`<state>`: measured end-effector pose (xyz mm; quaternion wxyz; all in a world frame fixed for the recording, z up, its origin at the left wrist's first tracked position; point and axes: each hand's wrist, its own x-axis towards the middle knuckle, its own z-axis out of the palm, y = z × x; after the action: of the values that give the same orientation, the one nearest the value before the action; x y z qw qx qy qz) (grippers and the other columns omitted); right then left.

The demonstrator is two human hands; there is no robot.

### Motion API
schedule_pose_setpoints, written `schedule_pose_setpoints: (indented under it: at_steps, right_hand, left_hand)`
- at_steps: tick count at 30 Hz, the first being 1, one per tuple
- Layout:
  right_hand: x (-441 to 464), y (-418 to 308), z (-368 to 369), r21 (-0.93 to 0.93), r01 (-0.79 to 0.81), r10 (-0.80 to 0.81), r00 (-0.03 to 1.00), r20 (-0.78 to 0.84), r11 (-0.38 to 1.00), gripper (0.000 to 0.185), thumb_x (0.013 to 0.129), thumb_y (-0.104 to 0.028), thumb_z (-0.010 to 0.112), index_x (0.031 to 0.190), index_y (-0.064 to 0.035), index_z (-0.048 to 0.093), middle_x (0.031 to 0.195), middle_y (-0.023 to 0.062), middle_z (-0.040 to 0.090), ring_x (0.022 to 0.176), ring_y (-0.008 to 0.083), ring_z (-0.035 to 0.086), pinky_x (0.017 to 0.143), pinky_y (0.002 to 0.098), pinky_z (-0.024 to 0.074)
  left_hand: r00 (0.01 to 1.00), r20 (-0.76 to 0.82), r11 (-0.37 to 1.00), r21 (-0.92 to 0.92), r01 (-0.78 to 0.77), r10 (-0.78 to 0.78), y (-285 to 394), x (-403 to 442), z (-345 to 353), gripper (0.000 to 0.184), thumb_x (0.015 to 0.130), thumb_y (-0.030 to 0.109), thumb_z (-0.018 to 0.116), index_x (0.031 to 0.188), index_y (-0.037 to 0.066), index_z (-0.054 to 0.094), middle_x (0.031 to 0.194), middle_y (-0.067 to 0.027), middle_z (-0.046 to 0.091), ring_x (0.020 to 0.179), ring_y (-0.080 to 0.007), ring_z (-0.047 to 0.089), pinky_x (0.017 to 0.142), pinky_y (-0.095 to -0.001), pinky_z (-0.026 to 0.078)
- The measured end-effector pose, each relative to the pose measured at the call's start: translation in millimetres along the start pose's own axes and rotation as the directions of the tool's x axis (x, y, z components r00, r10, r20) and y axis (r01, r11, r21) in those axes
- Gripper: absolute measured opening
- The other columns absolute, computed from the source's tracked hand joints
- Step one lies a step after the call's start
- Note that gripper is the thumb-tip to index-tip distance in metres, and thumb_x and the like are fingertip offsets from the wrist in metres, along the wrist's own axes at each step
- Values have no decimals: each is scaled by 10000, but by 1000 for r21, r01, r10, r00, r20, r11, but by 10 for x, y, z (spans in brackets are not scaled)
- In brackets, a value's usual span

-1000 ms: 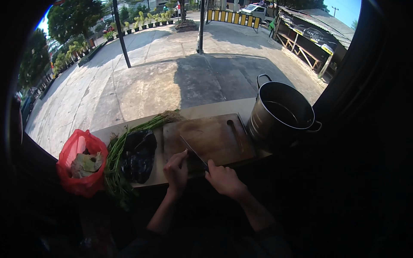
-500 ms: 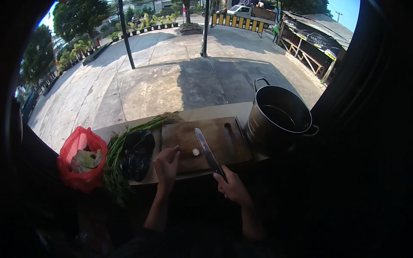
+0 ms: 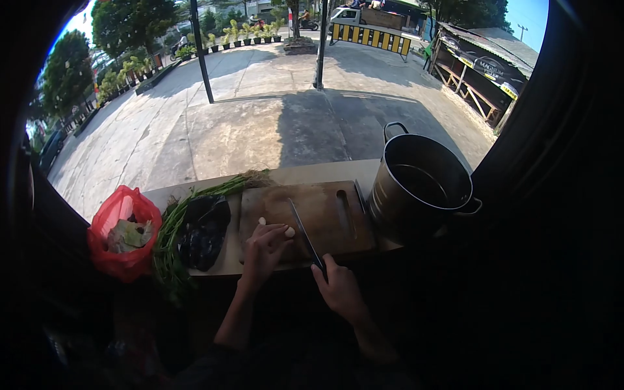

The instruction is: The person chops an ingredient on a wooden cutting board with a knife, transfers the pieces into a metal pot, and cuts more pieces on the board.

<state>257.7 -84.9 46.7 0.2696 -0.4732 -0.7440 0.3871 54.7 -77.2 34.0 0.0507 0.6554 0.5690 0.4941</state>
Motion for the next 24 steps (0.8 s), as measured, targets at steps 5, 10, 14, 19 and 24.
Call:
schedule_pose_setpoints:
  at_steps: [5, 10, 14, 19, 24]
  right_hand:
    - [138, -217, 44, -286, -18, 19, 1000, 2, 958, 271, 986, -271, 491, 900, -15, 511, 697, 241, 629, 724, 465, 619, 643, 533, 479]
    - [288, -287, 159, -492, -9, 18, 1000, 15, 870, 268, 988, -287, 463, 909, -32, 481, 666, 213, 642, 675, 429, 655, 633, 522, 525]
    - [378, -404, 127, -527, -14, 55, 996, 63, 850, 268, 988, -280, 456, 914, -23, 472, 684, 205, 650, 688, 414, 665, 647, 517, 535]
    - [447, -584, 131, -588, -47, 110, 991, 72, 808, 263, 985, -268, 461, 922, -13, 470, 716, 200, 660, 726, 395, 677, 649, 497, 544]
    - [352, -688, 247, -647, -57, 112, 993, 45, 760, 254, 983, -262, 467, 930, -14, 474, 725, 183, 669, 724, 379, 686, 644, 468, 554]
  left_hand:
    - [999, 4, 999, 20, 39, -39, -112, -42, 134, 307, 718, 37, 772, 1019, 27, 711, 1007, -117, 695, 944, -278, 634, 855, -360, 510]
    - [993, 63, 993, -65, 102, -98, -97, -2, 36, 310, 709, 40, 775, 1012, 26, 711, 993, -114, 694, 946, -267, 635, 850, -357, 510]
    - [986, 109, 983, -113, 142, -130, -126, 47, -11, 277, 734, 38, 758, 1003, 4, 703, 997, -131, 676, 948, -277, 623, 836, -358, 511]
    - [971, 149, 969, -133, 207, -187, -177, 65, -10, 303, 718, 36, 762, 1014, 3, 704, 985, -124, 654, 945, -270, 638, 817, -357, 515]
    - [968, 210, 964, -196, 179, -137, -322, 82, 36, 317, 713, 40, 753, 1025, 8, 706, 993, -129, 639, 924, -274, 646, 806, -355, 515]
